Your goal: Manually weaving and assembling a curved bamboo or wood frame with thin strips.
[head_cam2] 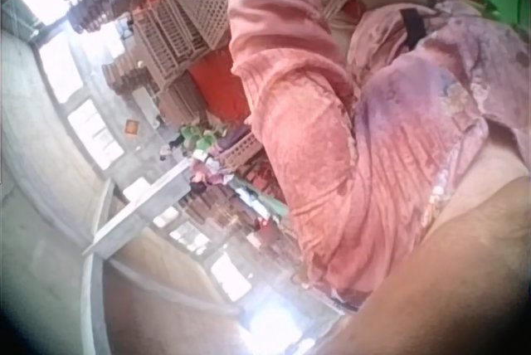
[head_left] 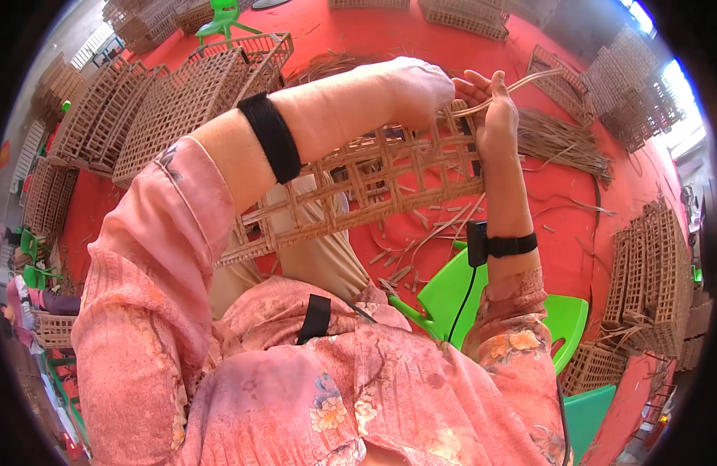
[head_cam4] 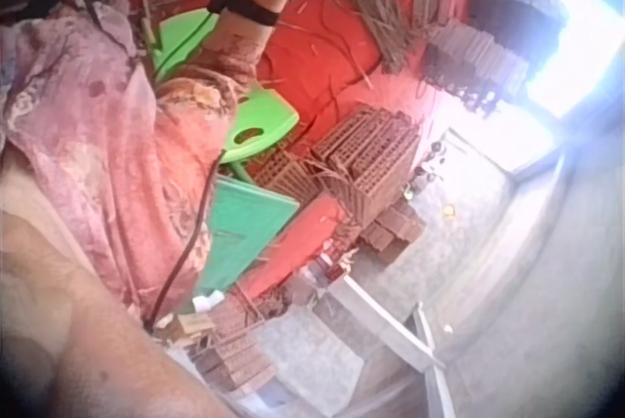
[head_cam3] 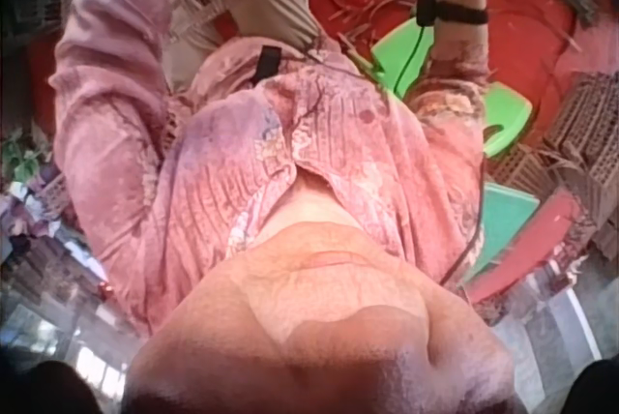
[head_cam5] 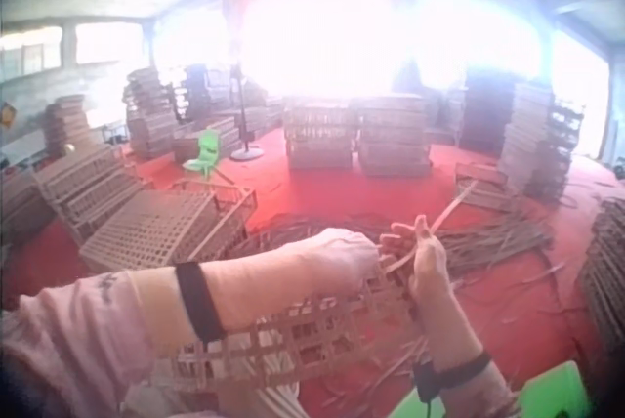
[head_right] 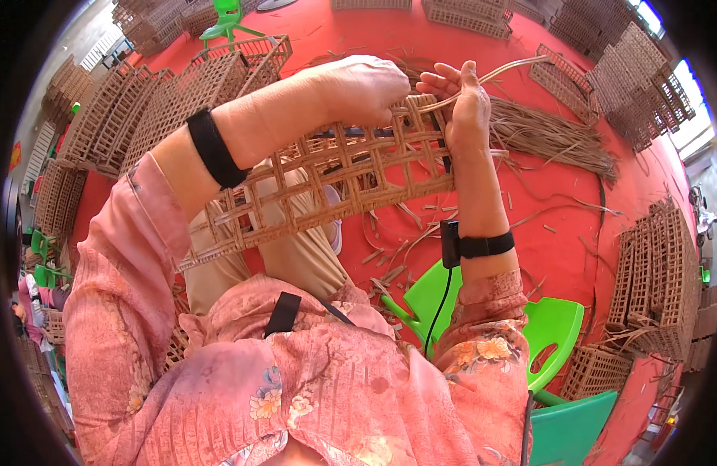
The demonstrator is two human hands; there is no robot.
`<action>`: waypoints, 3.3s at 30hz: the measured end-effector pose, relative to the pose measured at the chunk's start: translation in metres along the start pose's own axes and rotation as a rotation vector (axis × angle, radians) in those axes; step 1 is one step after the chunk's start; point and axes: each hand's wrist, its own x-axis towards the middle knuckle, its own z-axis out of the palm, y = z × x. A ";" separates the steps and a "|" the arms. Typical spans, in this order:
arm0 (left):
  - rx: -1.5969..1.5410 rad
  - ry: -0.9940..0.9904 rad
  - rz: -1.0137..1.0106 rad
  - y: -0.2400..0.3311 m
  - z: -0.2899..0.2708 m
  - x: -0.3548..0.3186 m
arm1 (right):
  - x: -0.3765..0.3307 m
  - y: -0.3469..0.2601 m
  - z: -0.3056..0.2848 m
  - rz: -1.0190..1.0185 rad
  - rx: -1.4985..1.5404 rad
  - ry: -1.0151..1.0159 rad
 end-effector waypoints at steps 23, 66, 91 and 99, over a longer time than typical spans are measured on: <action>-0.077 0.229 0.043 -0.007 0.018 -0.008 | 0.041 -0.071 0.012 0.401 0.699 -0.420; -1.229 1.306 -0.727 -0.111 0.214 -0.454 | -0.108 0.015 0.146 -0.345 -1.089 -0.540; -1.913 1.496 -0.377 -0.143 0.234 -0.413 | -0.078 0.081 0.182 -0.680 -1.411 -0.617; -2.168 1.695 -0.649 -0.159 0.407 -0.377 | -0.068 0.122 0.198 -0.973 -1.462 -0.602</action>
